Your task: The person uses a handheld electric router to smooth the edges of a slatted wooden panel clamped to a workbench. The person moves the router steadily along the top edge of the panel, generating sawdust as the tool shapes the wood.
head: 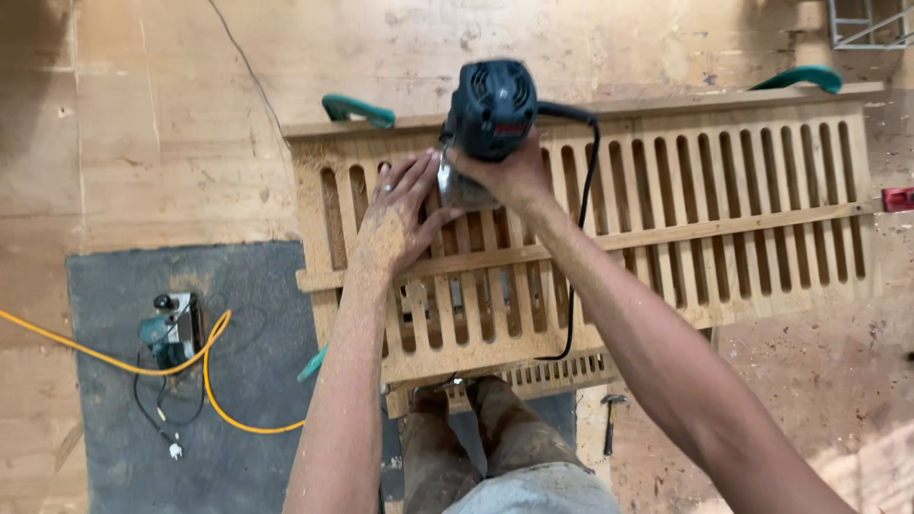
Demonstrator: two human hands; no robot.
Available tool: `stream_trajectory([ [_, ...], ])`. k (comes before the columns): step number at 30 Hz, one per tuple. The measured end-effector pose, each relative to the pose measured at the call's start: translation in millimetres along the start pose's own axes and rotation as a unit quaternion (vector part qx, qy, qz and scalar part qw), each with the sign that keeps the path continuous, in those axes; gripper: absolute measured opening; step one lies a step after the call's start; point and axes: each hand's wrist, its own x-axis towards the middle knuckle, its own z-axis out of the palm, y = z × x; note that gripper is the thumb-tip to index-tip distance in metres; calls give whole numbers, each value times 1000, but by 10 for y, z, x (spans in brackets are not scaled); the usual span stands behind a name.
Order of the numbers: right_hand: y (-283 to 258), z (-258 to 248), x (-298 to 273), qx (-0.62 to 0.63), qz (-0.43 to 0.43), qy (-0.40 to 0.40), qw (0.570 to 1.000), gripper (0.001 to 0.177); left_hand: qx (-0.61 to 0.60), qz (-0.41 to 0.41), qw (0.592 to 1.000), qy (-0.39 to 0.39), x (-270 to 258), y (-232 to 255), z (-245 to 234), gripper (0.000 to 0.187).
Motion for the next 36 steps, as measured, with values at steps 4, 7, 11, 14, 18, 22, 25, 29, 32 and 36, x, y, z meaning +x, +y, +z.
stream_trajectory([
  [4, 94, 76, 192, -23, -30, 29, 999, 112, -21, -2, 1000, 19, 64, -13, -1, 84],
  [7, -72, 10, 229, -10, -55, 40, 998, 75, -47, 32, 997, 50, 55, 6, -25, 78],
  [11, -158, -52, 281, 39, -116, 21, 992, 36, -60, 31, 996, 61, 56, 31, -45, 80],
  [14, -285, -68, 234, 47, -116, 3, 992, 33, -69, 9, 997, 38, 65, 66, -108, 81],
  [18, -273, -25, 297, 55, -105, 8, 993, 30, -72, -17, 997, 19, 83, 109, -167, 83],
  [22, -309, 3, 350, 37, -24, 4, 999, 89, -35, -50, 997, -47, 81, 203, -305, 81],
  [25, -472, -17, 325, 49, -24, -2, 999, 86, -36, -56, 996, -60, 68, 328, -449, 83],
  [29, -827, 43, 297, 49, 13, 11, 999, 99, -73, -58, 996, 1, 6, 358, -477, 83],
  [32, -1089, 49, 150, 99, 4, 26, 995, 108, -87, -44, 994, 39, -97, 479, -714, 81],
  [36, -783, 205, 303, 122, 22, 59, 990, 90, -88, -31, 992, 91, -157, 295, -508, 82],
])
